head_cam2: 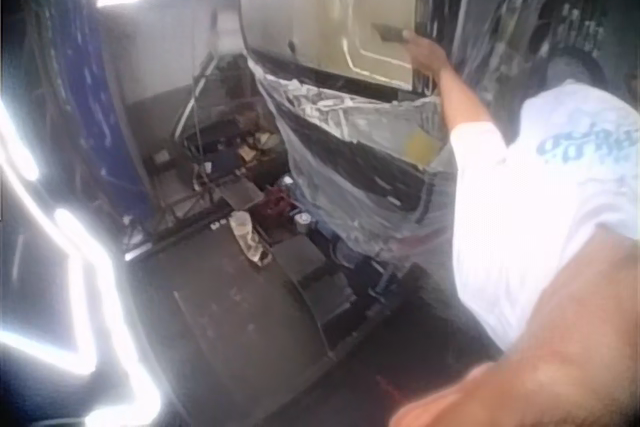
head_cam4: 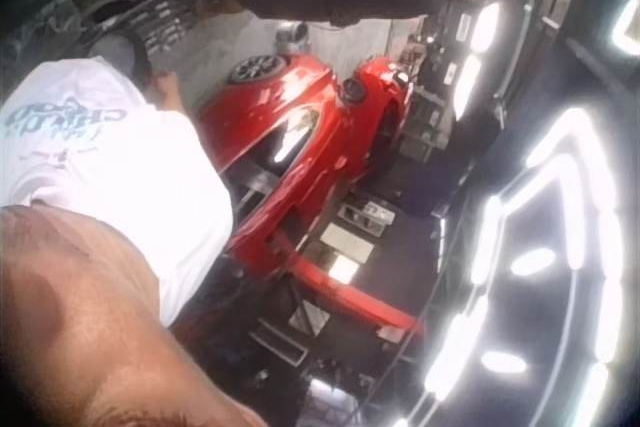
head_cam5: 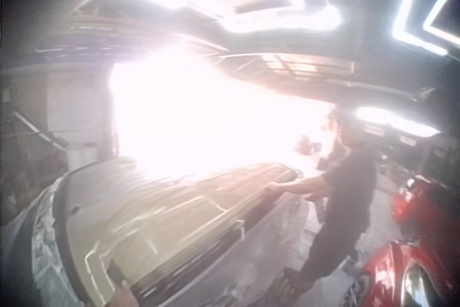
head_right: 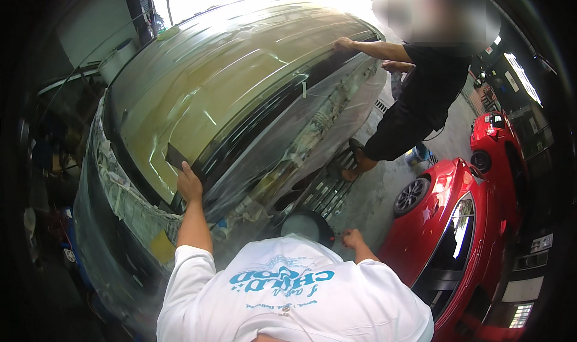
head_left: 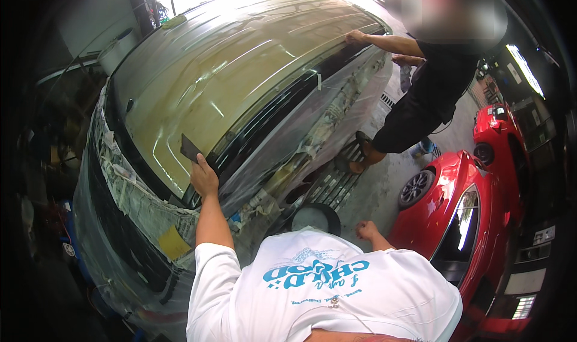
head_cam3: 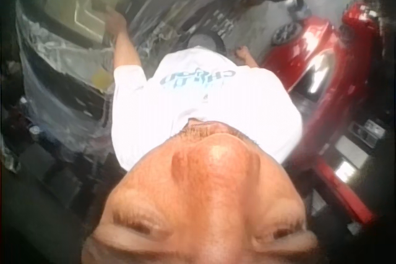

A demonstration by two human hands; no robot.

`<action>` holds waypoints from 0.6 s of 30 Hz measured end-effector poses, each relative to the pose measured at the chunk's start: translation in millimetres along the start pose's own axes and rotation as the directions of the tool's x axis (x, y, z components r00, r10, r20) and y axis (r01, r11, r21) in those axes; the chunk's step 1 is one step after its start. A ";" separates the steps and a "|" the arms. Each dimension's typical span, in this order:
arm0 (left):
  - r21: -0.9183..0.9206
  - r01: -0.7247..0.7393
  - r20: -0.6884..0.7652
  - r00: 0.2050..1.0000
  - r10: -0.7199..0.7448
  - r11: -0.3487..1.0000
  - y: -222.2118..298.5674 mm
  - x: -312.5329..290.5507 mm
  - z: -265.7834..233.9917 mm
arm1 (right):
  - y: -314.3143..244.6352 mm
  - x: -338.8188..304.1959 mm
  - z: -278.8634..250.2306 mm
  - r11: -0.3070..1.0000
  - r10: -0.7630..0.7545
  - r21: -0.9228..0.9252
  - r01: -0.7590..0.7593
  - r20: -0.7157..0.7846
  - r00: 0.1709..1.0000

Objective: The person sands the hood of a car using a sanding block and then wipes the surface with a cloth. The hood is partially masked with newspaper and tape. A coworker is also working on the hood in the background.

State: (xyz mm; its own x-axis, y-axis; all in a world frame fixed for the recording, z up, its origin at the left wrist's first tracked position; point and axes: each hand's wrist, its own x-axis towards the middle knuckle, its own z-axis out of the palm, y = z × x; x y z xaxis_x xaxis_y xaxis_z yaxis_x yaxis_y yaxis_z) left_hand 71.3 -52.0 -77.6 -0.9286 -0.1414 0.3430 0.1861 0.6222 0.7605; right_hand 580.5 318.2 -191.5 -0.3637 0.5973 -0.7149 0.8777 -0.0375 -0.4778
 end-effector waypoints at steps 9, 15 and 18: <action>0.029 -0.007 0.009 1.000 0.007 1.000 2.3 -0.5 -2.1 | 1.3 19.3 -9.5 1.000 -0.009 -0.020 0.009 0.001 1.000; 0.013 -0.008 0.002 1.000 0.008 1.000 3.0 -1.6 -3.1 | 4.2 28.2 -8.9 0.992 -0.073 -0.098 0.076 0.030 0.997; 0.088 0.025 0.050 0.998 -0.029 0.996 0.4 0.6 -2.6 | -2.5 26.7 -8.8 0.994 -0.072 -0.081 0.077 0.068 0.995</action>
State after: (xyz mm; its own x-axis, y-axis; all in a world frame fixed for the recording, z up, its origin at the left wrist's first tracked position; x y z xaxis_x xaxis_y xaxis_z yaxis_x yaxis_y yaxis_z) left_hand 71.7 -53.8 -75.7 -0.9487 -0.1207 0.2923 0.1341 0.6837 0.7174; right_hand 571.3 341.2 -204.9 -0.4461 0.5423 -0.7120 0.8694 0.0735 -0.4887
